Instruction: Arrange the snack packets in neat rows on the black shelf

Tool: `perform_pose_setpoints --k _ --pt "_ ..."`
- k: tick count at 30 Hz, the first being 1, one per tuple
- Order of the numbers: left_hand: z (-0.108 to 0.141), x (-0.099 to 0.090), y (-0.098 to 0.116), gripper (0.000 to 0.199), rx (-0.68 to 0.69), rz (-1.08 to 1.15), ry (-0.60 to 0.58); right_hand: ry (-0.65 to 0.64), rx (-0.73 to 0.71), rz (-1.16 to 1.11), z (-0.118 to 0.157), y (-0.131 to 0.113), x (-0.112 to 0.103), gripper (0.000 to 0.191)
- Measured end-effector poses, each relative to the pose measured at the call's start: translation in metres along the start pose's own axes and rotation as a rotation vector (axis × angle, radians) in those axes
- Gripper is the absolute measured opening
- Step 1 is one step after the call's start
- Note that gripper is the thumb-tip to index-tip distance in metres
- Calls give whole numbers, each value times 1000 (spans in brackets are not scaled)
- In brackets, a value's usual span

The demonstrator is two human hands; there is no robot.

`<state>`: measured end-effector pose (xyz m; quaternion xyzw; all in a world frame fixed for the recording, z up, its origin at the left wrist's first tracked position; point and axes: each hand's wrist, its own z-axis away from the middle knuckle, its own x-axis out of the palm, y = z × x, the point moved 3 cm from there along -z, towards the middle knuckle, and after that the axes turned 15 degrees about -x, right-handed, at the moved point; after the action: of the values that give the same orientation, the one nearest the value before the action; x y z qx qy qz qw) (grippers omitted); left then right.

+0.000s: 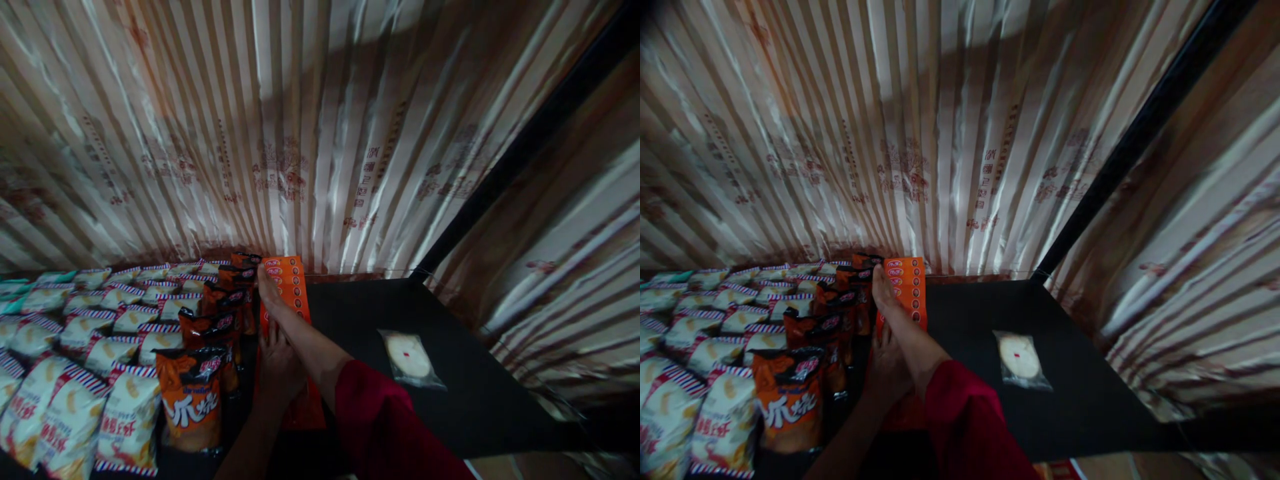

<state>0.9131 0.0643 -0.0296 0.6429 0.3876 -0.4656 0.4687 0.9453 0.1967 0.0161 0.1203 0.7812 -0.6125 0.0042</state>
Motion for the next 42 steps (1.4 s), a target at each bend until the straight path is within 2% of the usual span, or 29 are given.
perform_pose_setpoints --k 4,10,14,17,20,22,28,31,39,42 --pt "0 2 1 62 17 -18 30 45 -51 83 19 -8 -14 60" --pt "1 -3 4 57 -4 -3 90 63 -157 319 76 -18 -56 49" --pt "1 1 4 59 -14 -12 123 29 -145 450 111 -18 -85 47" --pt "2 1 3 56 -9 -29 148 -62 -163 529 125 -19 -97 50" --pt "3 -1 3 54 -3 -34 123 -178 -230 535 132 -18 -99 57" --pt "3 -3 3 51 -6 -42 105 -203 -257 528 134 -16 -100 59" --pt "1 2 2 54 -40 -84 29 -166 -172 520 135 -4 -106 62" --pt "0 1 2 53 -44 -97 17 -190 -203 521 135 -2 -107 64" --pt "-3 -18 5 47 -63 -103 -71 -174 -170 543 133 0 -110 65" --pt "-5 -24 7 45 -46 -133 -62 -169 -139 517 132 -3 -114 66"
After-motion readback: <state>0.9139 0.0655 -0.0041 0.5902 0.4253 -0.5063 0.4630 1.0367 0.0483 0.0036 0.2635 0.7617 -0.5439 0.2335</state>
